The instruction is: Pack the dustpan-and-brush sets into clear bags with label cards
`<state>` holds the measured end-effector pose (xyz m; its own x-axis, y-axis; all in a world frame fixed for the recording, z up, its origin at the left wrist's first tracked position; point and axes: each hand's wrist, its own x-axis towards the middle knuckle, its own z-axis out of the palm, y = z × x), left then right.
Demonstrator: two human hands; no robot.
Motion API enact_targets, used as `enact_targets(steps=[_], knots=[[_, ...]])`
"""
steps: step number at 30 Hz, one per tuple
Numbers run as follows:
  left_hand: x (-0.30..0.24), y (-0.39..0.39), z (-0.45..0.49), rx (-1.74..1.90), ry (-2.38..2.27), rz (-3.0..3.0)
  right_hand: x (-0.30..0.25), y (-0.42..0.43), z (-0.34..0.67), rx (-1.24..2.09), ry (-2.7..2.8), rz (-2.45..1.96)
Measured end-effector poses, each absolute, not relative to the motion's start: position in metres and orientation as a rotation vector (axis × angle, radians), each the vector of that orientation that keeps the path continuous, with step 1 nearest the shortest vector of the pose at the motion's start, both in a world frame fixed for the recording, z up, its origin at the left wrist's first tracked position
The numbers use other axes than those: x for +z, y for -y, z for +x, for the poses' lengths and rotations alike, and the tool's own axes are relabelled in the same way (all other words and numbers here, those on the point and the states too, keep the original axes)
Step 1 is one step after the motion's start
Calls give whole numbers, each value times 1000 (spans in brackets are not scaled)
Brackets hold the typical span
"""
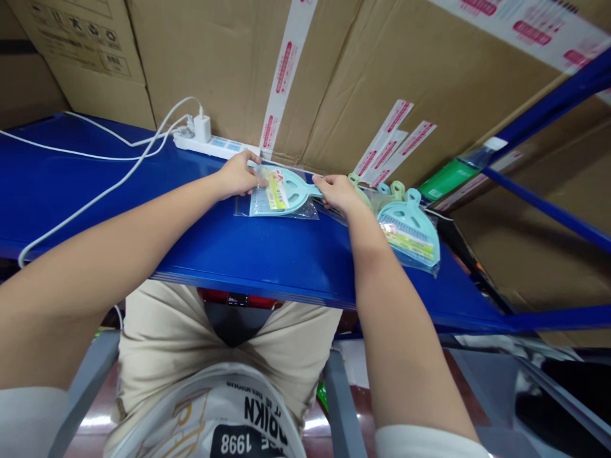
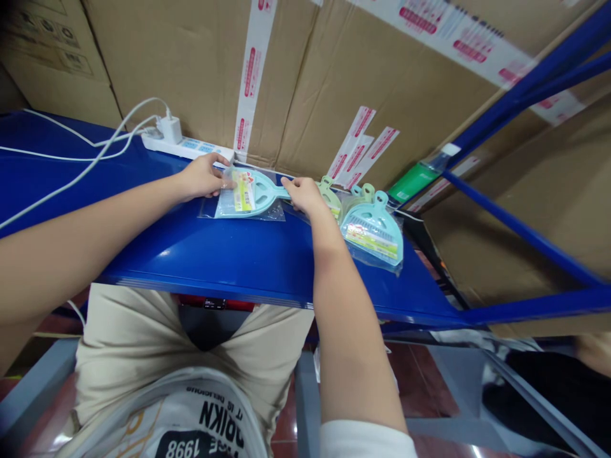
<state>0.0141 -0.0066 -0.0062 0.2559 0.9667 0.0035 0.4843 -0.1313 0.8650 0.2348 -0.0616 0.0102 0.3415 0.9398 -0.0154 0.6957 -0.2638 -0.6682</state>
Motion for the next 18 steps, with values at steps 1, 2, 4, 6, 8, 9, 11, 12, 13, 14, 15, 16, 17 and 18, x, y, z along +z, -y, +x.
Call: enact_targets(steps=[1, 2, 4, 6, 8, 9, 11, 12, 13, 14, 15, 16, 17, 18], knots=[[-8, 5, 13, 781, -1319, 1756, 11, 62, 234, 561, 1426, -2049], [-9, 4, 13, 786, -1306, 1776, 11, 62, 234, 556, 1428, -2053], [-11, 2, 12, 793, -1300, 1823, 12, 63, 233, 553, 1431, -2061], [-11, 2, 12, 798, -1304, 1868, 12, 64, 232, 552, 1438, -2062], [-12, 1, 11, 802, -1301, 1919, 13, 64, 232, 557, 1444, -2060], [-13, 0, 10, 807, -1290, 1948, 13, 64, 232, 561, 1445, -2060], [-16, -4, 8, 813, -1249, 1992, 14, 64, 233, 569, 1445, -2061], [-18, -7, 7, 813, -1225, 2001, 14, 65, 233, 571, 1445, -2063], [-19, -9, 6, 808, -1206, 2003, 14, 65, 233, 571, 1444, -2065], [-21, -11, 5, 804, -1191, 2001, 14, 65, 233, 573, 1444, -2065], [-21, -13, 4, 799, -1182, 2000, 15, 65, 233, 574, 1444, -2063], [-22, -14, 3, 794, -1174, 2003, 15, 65, 233, 574, 1444, -2060], [-21, -14, 3, 792, -1172, 2008, 15, 65, 233, 573, 1445, -2059], [-21, -13, 3, 787, -1174, 2014, 15, 65, 232, 572, 1446, -2059]])
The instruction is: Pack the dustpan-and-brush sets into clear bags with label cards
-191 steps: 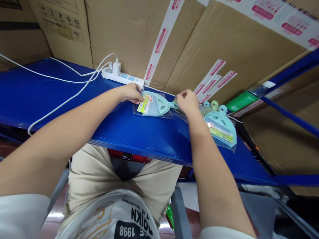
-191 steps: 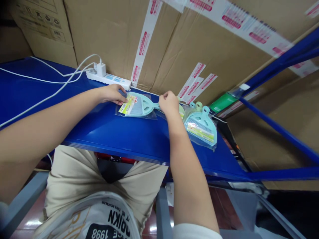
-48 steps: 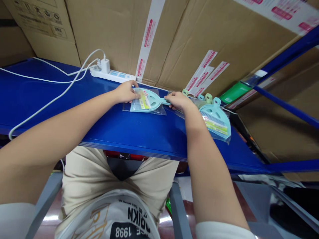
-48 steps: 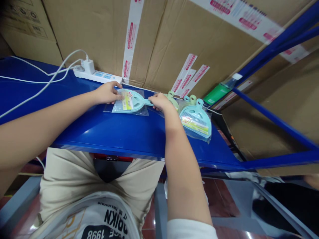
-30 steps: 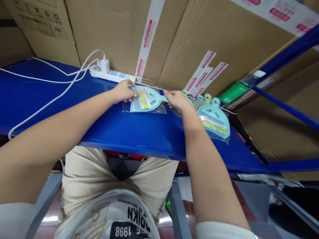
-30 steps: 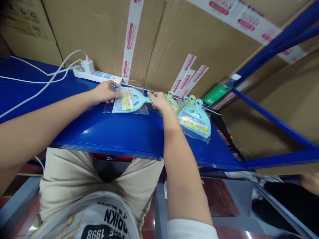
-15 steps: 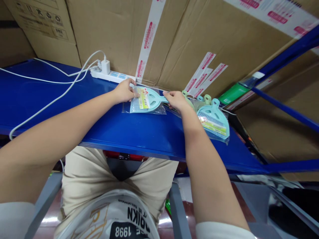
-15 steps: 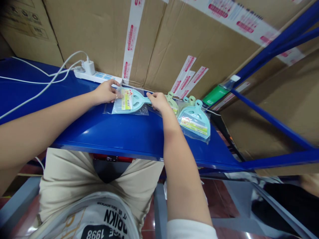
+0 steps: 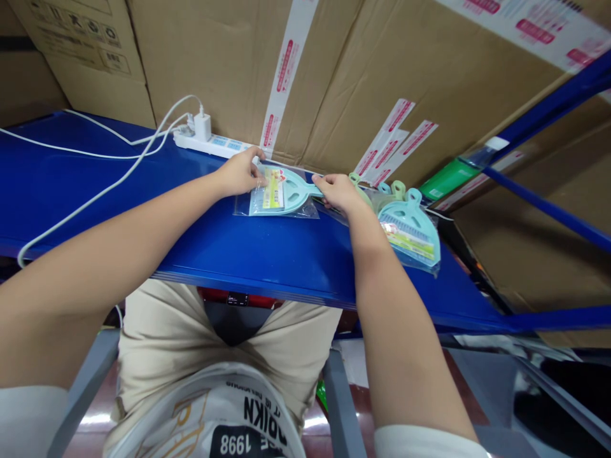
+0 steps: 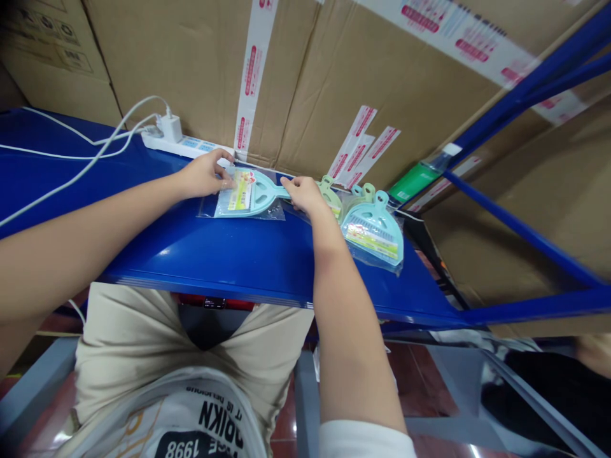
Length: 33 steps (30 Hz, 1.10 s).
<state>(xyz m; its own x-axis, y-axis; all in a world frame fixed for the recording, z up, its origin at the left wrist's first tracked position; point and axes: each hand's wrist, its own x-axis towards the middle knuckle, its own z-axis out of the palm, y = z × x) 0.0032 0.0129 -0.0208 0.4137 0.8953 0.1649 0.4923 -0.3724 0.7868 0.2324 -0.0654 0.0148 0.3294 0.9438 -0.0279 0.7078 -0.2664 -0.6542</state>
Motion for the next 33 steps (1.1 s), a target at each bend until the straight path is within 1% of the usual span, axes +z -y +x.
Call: enact_targets(steps=[8, 16, 20, 30, 33], knots=[[-14, -7, 4, 769, -1246, 2160, 15, 66, 232, 573, 1446, -2072], [3, -10, -12, 650, -1367, 2302, 15, 66, 235, 594, 1430, -2047], [0, -18, -19, 681, -1436, 2317, 12, 63, 238, 602, 1424, -2052], [-7, -18, -8, 870, -1302, 2364, 8, 62, 238, 497, 1574, -2155], [-7, -16, -7, 722, -1217, 2422, 7, 61, 239, 497, 1579, -2155]])
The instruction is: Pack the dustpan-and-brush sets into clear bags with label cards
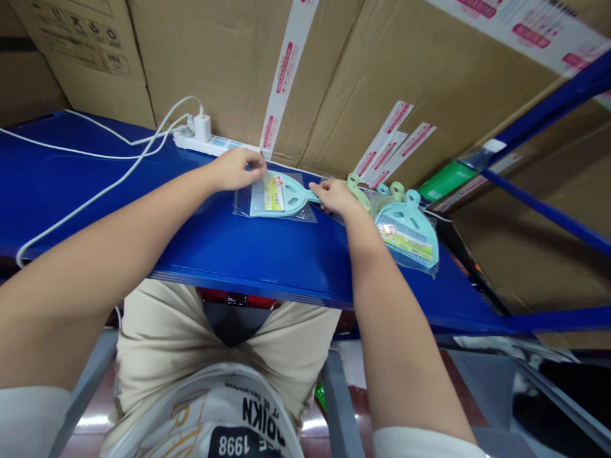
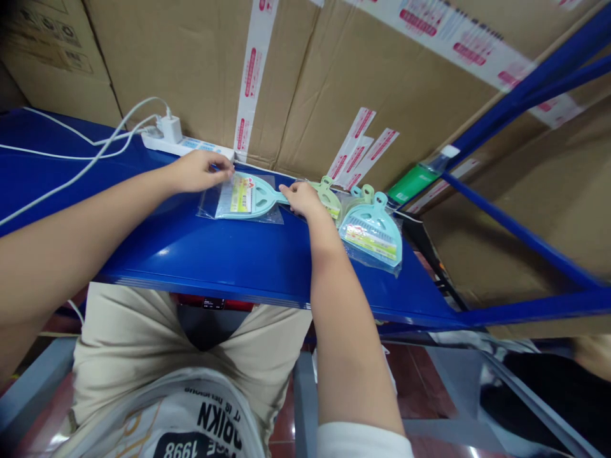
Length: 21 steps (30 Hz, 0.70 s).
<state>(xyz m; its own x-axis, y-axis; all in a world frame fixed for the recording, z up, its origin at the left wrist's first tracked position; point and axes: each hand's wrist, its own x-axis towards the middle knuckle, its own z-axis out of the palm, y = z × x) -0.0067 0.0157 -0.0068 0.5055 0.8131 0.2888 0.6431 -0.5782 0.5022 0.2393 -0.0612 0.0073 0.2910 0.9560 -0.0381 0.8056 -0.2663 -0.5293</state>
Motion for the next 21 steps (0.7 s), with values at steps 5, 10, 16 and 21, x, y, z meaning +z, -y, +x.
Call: enact_targets(steps=[5, 10, 16, 21], knots=[[-12, -17, -7, 491, -1173, 2486, 7, 61, 239, 511, 1565, -2157], [-16, -18, -5, 547, -1128, 2469, 9, 61, 237, 512, 1558, -2150], [-16, -18, -4, 532, -1129, 2505, 7, 61, 239, 510, 1560, -2142], [-16, -19, -6, 533, -1130, 2486, 7, 61, 239, 516, 1573, -2139]])
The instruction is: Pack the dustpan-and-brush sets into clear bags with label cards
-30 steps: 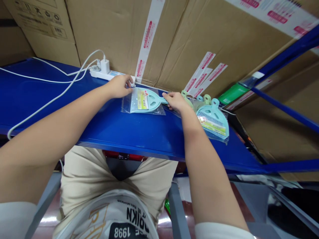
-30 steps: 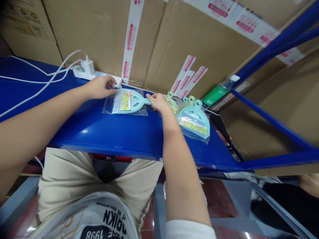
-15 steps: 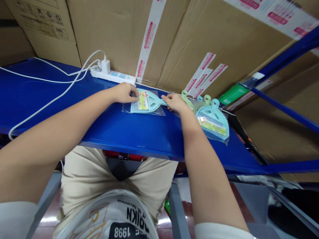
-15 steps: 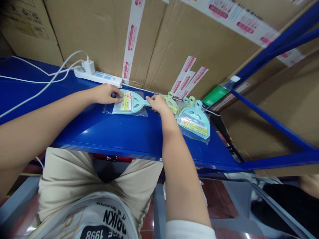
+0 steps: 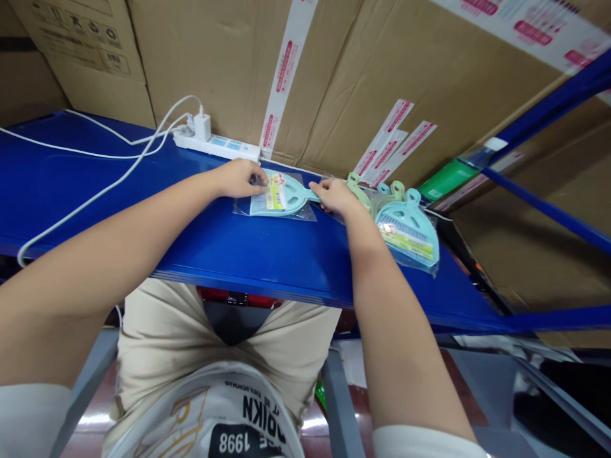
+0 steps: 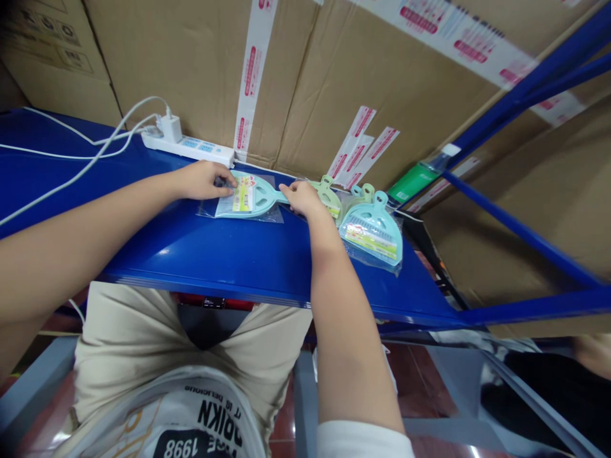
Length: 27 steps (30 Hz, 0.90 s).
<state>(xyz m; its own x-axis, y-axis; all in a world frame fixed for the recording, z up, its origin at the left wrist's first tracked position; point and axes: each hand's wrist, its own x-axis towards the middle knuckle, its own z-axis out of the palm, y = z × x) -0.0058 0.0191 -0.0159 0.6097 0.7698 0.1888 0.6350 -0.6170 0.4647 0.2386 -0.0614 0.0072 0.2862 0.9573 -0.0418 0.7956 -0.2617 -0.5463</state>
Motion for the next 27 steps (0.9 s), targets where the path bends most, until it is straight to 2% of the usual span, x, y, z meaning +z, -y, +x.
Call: enact_targets(steps=[13, 27], knots=[[-15, -12, 1, 440, -1153, 2758, 8, 60, 239, 495, 1594, -2190], [-2, -6, -1, 148, -1280, 2753, 8, 61, 238, 507, 1584, -2184]])
